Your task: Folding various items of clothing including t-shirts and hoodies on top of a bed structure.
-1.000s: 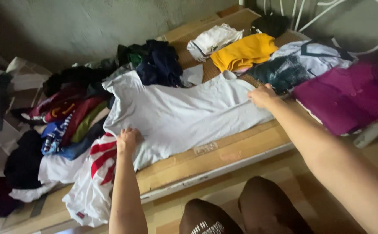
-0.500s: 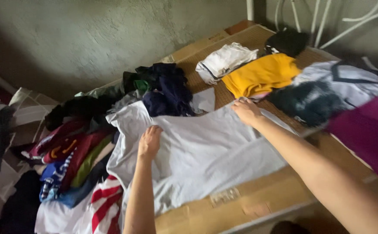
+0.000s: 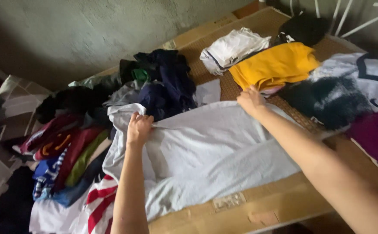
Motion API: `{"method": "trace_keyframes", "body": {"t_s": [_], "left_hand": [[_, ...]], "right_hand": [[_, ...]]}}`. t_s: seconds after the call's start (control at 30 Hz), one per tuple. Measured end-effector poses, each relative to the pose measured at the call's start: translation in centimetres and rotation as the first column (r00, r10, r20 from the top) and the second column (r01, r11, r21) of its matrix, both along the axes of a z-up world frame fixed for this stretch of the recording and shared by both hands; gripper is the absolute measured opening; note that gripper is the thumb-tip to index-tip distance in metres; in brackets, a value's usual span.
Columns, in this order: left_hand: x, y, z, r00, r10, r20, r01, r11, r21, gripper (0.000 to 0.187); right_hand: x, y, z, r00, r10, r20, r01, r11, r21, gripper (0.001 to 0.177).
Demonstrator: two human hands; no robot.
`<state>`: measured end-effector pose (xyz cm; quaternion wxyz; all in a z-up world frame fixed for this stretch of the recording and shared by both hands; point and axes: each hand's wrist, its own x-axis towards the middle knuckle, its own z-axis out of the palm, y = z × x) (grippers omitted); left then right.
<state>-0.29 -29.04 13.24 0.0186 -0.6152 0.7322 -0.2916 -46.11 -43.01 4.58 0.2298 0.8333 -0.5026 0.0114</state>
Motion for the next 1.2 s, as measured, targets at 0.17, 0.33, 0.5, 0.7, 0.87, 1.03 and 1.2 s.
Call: {"method": "trace_keyframes", "body": {"t_s": [0.17,0.33,0.5,0.7,0.87,1.03,1.2], "left_hand": [[-0.4,6.2,-0.3,0.99,-0.143,0.019,0.144,0.986,-0.09,0.014],[-1.3,13.3,-5.1,0.985,-0.03,0.17,0.062,0.98,-0.189,0.018],[-2.3,17.2,-9.3,0.945,0.274,0.177,-0.271,0.962,-0.045,0.02],[-7.1,21.2,-7.3,0.853,0.45,0.264,-0.454,0.89,-0.049,0.024],[-5.7,20.1,-13.9,0.828,0.54,0.149,-0.559,0.814,0.157,0.031],[-9.9,24.8,-6.7,0.758,0.479,-0.442,-0.441,0.876,0.195,0.101],[-2.1,19.8,-16.3,0.794,0.53,-0.298,-0.487,0.848,0.209,0.057]], "right_hand": [[-3.5,5.5,3.8,0.988,0.078,0.134,-0.039,0.962,-0.27,0.019],[-8.0,12.9,4.2,0.969,0.235,0.077,-0.162,0.838,-0.521,0.02],[-10.8,18.4,1.3,0.951,0.283,0.127,-0.218,0.901,-0.375,0.015],[-11.8,18.7,-1.3,0.995,0.074,0.066,-0.058,0.974,-0.218,0.018],[-7.3,18.6,-0.8,0.982,-0.183,-0.043,0.183,0.983,0.003,0.025],[2.0,21.3,0.8,0.994,-0.093,0.063,0.092,0.996,0.022,0.03],[13.9,27.9,0.6,0.907,0.312,0.282,-0.395,0.864,0.313,0.061]]}}
